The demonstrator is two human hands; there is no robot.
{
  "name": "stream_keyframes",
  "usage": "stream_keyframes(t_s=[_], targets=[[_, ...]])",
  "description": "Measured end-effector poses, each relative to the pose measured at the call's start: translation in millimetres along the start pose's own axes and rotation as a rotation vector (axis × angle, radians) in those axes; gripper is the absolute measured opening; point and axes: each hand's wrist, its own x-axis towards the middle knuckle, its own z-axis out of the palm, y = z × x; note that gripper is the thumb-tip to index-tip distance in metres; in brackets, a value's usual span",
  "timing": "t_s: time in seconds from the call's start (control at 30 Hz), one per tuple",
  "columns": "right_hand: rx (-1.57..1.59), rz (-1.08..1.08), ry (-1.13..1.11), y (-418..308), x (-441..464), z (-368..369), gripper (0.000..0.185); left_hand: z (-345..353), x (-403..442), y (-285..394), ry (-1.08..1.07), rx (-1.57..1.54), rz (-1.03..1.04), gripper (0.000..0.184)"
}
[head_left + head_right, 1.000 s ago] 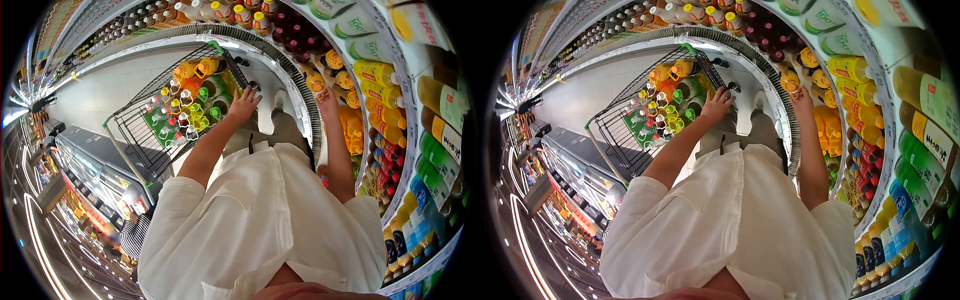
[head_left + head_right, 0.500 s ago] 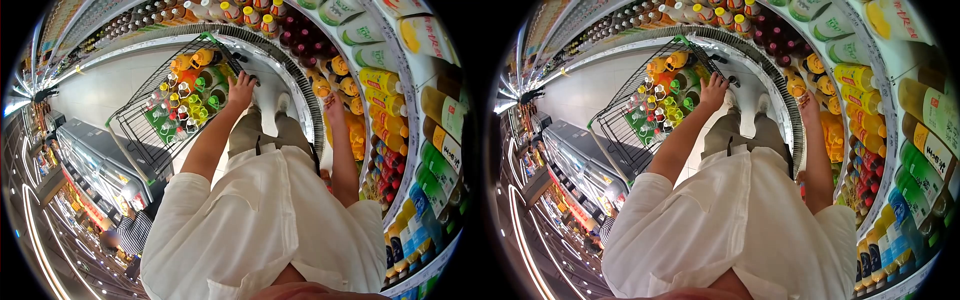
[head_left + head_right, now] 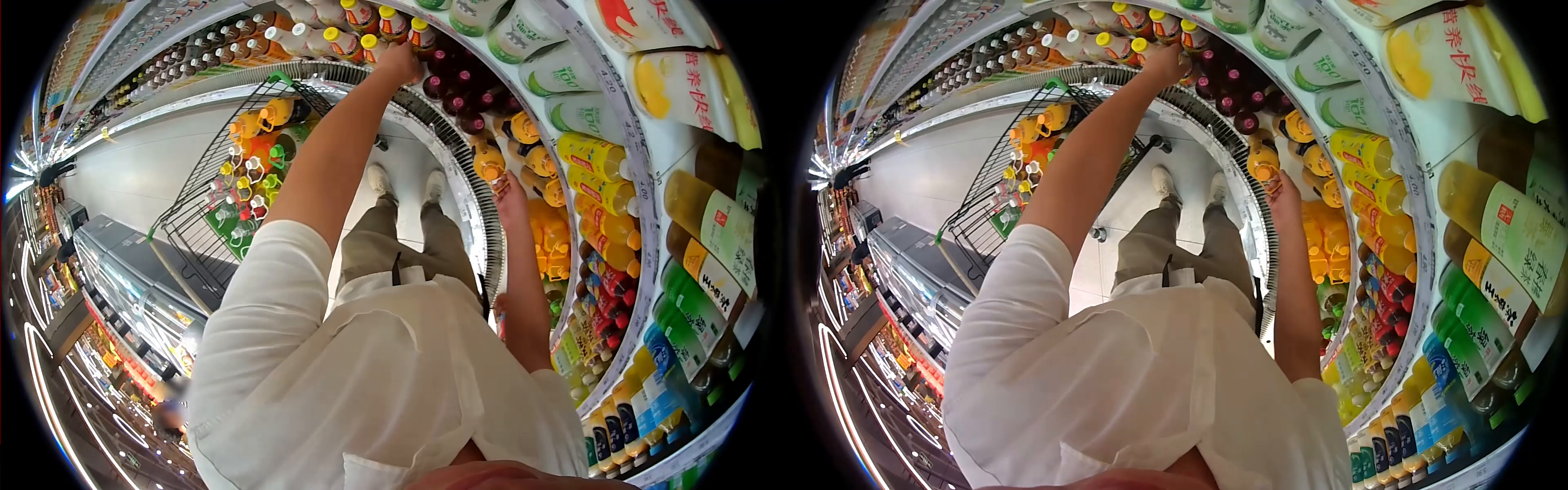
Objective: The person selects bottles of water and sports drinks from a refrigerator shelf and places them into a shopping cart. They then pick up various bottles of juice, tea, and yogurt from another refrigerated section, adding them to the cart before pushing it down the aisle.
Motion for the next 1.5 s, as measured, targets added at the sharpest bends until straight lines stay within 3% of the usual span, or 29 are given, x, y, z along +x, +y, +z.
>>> stream_keyframes(t_s=[0.1,0.3,0.47,0.67,0.77,0.97,1.03,1.1,1.13,1.37,1.5], targets=[[-0.039,-0.037,0.015,3,-17,4,0.024,-9,-18,12,-0.071,0.019,0.027,0.041],[-0.19,-0.003,0.046,15,-38,-4,0.022,-11,-68,16,0.063,-0.092,0.098,0.047],[-0.387,0.007,0.012,26,-52,1,0.023,-33,-87,1,0.167,-0.221,0.087,0.041],[-0.952,-0.301,-0.004,14,-70,27,0.031,-160,-173,13,0.339,-0.315,0.031,0.045],[-1.001,-0.369,0.073,-18,-112,78,0.039,-225,-241,-8,0.39,-0.359,0.02,0.042],[-1.056,-0.256,-0.315,-39,-258,193,0.031,-331,-383,-30,0.459,-0.402,-0.087,0.037],[-1.065,-0.252,-0.351,-43,-287,226,0.028,-345,-423,-40,0.469,-0.402,-0.131,0.035],[-0.995,-0.238,-0.566,-47,-299,255,0.024,-353,-456,-52,0.458,-0.391,-0.302,0.034],[-0.997,-0.199,-0.55,-43,-311,281,0.031,-352,-472,-64,0.44,-0.352,-0.338,0.034],[-0.996,-0.216,-0.638,41,-243,398,0.027,-339,-569,-127,0.466,-0.343,-0.642,0.031],[-0.972,-0.162,-0.605,86,-179,467,0.029,-330,-597,-148,0.449,-0.33,-0.707,0.034]])
